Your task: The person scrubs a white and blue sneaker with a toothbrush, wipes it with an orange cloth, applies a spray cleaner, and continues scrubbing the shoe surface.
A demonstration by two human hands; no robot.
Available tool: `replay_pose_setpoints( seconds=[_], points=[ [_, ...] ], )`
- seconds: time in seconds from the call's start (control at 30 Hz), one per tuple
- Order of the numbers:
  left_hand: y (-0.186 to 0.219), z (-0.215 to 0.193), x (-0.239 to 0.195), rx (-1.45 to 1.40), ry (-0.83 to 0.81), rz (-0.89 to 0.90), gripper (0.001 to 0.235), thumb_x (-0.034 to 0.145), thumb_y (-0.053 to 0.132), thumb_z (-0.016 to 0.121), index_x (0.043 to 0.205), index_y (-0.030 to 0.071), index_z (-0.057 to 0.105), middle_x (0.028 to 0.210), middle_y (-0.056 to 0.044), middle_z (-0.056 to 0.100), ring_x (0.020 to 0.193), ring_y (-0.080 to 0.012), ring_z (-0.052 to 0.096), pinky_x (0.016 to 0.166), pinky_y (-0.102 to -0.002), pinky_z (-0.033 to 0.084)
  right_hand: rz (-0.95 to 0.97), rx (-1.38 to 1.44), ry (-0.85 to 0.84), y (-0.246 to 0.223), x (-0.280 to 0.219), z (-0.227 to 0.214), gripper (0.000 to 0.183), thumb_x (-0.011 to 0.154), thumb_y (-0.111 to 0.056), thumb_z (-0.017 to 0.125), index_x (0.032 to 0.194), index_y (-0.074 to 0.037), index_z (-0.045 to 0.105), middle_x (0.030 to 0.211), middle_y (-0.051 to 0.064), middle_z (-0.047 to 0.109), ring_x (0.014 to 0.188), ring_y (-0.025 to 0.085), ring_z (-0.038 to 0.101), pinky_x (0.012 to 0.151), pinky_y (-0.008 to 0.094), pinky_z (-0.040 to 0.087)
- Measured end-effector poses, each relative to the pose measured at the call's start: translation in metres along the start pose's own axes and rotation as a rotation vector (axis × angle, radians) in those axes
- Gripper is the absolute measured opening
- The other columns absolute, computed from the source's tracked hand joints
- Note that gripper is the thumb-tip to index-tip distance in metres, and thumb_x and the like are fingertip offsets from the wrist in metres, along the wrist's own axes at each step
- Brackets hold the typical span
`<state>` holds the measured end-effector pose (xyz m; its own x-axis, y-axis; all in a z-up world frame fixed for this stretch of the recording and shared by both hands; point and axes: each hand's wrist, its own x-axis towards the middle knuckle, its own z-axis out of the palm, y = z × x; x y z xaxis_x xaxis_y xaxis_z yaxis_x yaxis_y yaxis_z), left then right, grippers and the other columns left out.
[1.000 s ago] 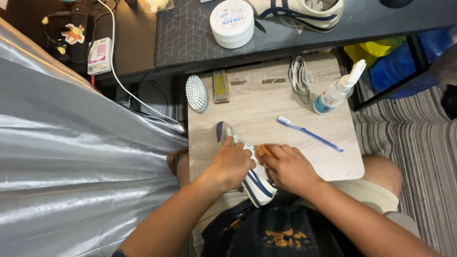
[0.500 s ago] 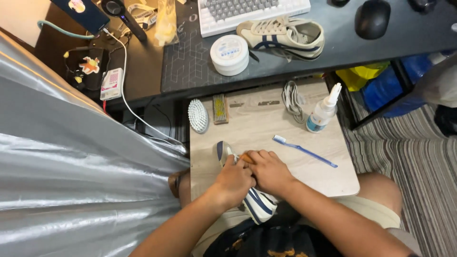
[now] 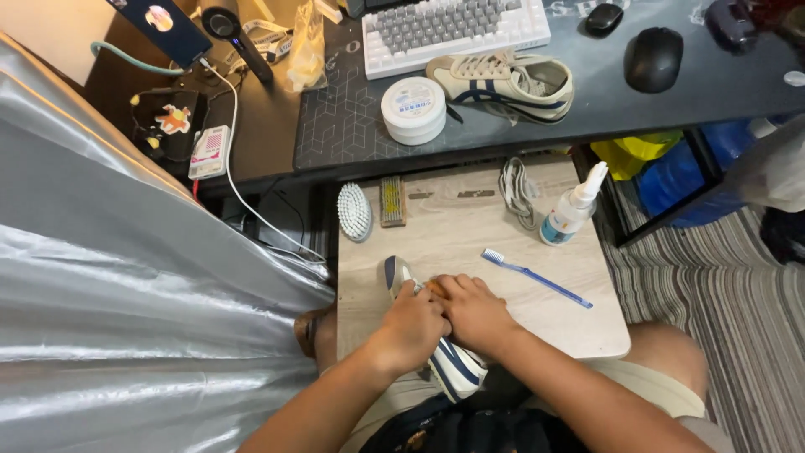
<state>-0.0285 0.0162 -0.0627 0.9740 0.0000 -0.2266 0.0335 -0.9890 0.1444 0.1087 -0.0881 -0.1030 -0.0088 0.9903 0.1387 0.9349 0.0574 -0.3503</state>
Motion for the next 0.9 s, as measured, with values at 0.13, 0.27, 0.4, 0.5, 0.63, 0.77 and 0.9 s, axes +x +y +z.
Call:
replay_pose_setpoints(
  seconds=[0.13, 0.27, 0.4, 0.5, 0.63, 0.77, 0.9],
  points=[
    [0.000, -0.003, -0.001, 0.043, -0.024, -0.005, 0.037, 0.099, 0.017, 0.044, 0.094, 0.025, 0.080, 0.096, 0.002, 0.074, 0.105, -0.0295, 0.053, 0.110, -0.060, 0.026, -0.015, -0.043, -0.015, 0.002, 0.001, -0.004, 0.042, 0.089, -0.024, 0.051, 0.126, -0.015, 0.068, 0.135, 0.013, 0.053, 0.108, 0.035, 0.053, 0.094, 0.049, 0.042],
    [0.007, -0.016, 0.001, -0.018, -0.033, -0.025, 0.033, 0.095, 0.013, 0.050, 0.092, 0.023, 0.081, 0.100, 0.002, 0.074, 0.114, -0.0281, 0.051, 0.110, -0.058, 0.024, 0.088, 0.022, -0.031, -0.004, -0.006, -0.010, 0.050, 0.088, -0.029, 0.054, 0.134, -0.015, 0.064, 0.135, 0.012, 0.054, 0.112, 0.035, 0.054, 0.095, 0.050, 0.044],
    [0.008, -0.027, 0.006, 0.107, -0.195, -0.044, 0.023, 0.092, 0.017, 0.061, 0.094, 0.029, 0.080, 0.106, 0.003, 0.072, 0.105, -0.0280, 0.055, 0.110, -0.059, 0.027, 0.072, 0.022, 0.097, 0.002, -0.025, -0.006, 0.044, 0.089, -0.033, 0.060, 0.130, -0.016, 0.067, 0.131, 0.012, 0.060, 0.110, 0.036, 0.058, 0.086, 0.051, 0.047],
    [0.008, -0.030, 0.009, 0.191, -0.321, -0.037, 0.030, 0.081, 0.038, 0.082, 0.109, 0.032, 0.075, 0.112, 0.004, 0.070, 0.110, -0.0286, 0.054, 0.110, -0.057, 0.027, 0.011, 0.039, 0.104, 0.003, -0.046, -0.018, 0.041, 0.085, -0.024, 0.064, 0.124, -0.016, 0.071, 0.131, 0.012, 0.058, 0.106, 0.036, 0.058, 0.082, 0.049, 0.048],
    [0.012, -0.028, 0.009, 0.165, -0.342, -0.052, 0.025, 0.084, 0.035, 0.076, 0.108, 0.035, 0.074, 0.115, 0.007, 0.069, 0.113, -0.0278, 0.051, 0.112, -0.056, 0.024, 0.050, -0.021, 0.060, 0.004, -0.060, -0.010, 0.039, 0.088, -0.028, 0.065, 0.124, -0.018, 0.072, 0.134, 0.014, 0.058, 0.109, 0.036, 0.058, 0.085, 0.050, 0.050],
    [0.013, -0.029, 0.007, 0.171, -0.334, -0.058, 0.017, 0.086, 0.030, 0.071, 0.103, 0.034, 0.074, 0.110, 0.007, 0.069, 0.112, -0.0277, 0.052, 0.112, -0.056, 0.025, 0.028, -0.002, 0.054, 0.003, -0.063, -0.015, 0.038, 0.090, -0.025, 0.065, 0.127, -0.017, 0.070, 0.135, 0.014, 0.057, 0.106, 0.036, 0.059, 0.082, 0.049, 0.050],
    [0.007, -0.010, 0.008, 0.203, -0.245, -0.055, 0.022, 0.087, 0.030, 0.069, 0.108, 0.035, 0.073, 0.110, 0.007, 0.070, 0.111, -0.0279, 0.054, 0.114, -0.059, 0.024, 0.011, 0.017, 0.045, 0.005, -0.066, -0.021, 0.039, 0.095, -0.027, 0.063, 0.133, -0.020, 0.066, 0.133, 0.014, 0.058, 0.107, 0.036, 0.059, 0.081, 0.049, 0.050]
  ],
)
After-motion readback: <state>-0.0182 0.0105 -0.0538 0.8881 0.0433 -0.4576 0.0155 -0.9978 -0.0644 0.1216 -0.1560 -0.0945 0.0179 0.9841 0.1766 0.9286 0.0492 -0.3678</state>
